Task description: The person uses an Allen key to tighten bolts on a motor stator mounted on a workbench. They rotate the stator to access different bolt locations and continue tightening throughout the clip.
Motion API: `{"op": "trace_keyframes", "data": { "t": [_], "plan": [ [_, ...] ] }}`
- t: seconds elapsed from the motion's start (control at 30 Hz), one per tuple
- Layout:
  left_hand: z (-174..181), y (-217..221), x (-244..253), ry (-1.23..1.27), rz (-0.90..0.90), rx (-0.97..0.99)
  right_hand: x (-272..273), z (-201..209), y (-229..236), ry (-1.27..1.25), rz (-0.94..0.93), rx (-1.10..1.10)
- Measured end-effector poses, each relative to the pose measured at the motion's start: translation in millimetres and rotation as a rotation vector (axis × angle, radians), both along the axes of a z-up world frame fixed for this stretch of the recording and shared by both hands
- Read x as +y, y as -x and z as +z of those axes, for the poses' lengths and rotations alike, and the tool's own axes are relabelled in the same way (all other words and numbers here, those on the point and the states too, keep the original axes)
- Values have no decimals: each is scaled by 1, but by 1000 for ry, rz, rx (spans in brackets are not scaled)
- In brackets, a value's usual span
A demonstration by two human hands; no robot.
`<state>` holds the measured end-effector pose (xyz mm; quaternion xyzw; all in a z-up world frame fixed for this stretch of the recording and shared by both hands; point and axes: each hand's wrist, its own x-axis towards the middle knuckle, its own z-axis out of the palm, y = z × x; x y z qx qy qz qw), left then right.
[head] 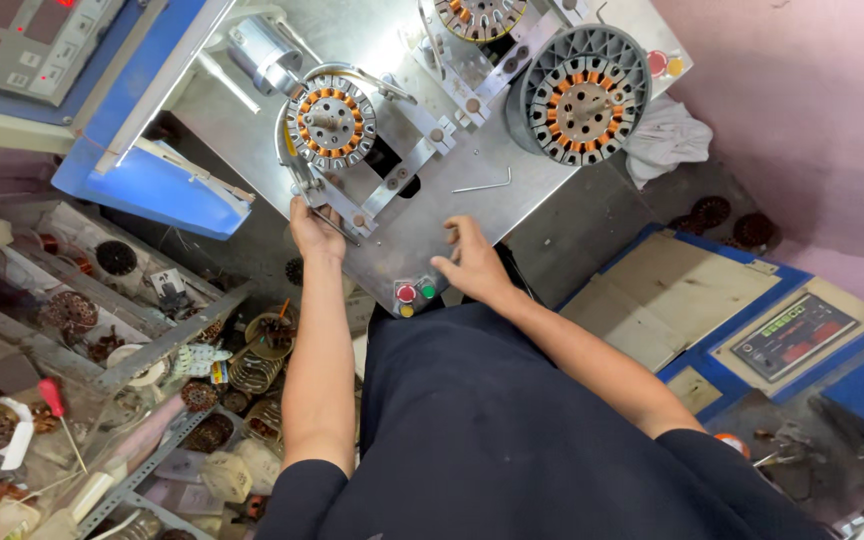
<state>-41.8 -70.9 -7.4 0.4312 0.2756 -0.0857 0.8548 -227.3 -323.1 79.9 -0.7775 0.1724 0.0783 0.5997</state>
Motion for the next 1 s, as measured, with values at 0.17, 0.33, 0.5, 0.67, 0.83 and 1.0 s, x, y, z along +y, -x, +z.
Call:
{"op": "trace_keyframes", "data": {
  "t": [0.17, 0.33, 0.5, 0.67, 0.83, 1.0],
  "plan": [
    [-23, 2, 15, 8, 99, 38, -64, -10, 9, 66, -213, 24],
    [-45, -1, 23, 99, 127, 35, -80, -9, -24, 29, -243, -97],
    [-15, 0, 8, -34, 168, 118, -59, 2, -58, -69, -106, -119],
    [16, 3, 2, -154, 163, 91, -31, 9, -69, -69, 180, -151],
    [43, 21, 13, -283, -17, 11, 2, 6, -73, -91, 360, -101],
    [51, 33, 25, -295, -317, -89, 45, -4, -84, -161, 527, -117]
  ]
}}
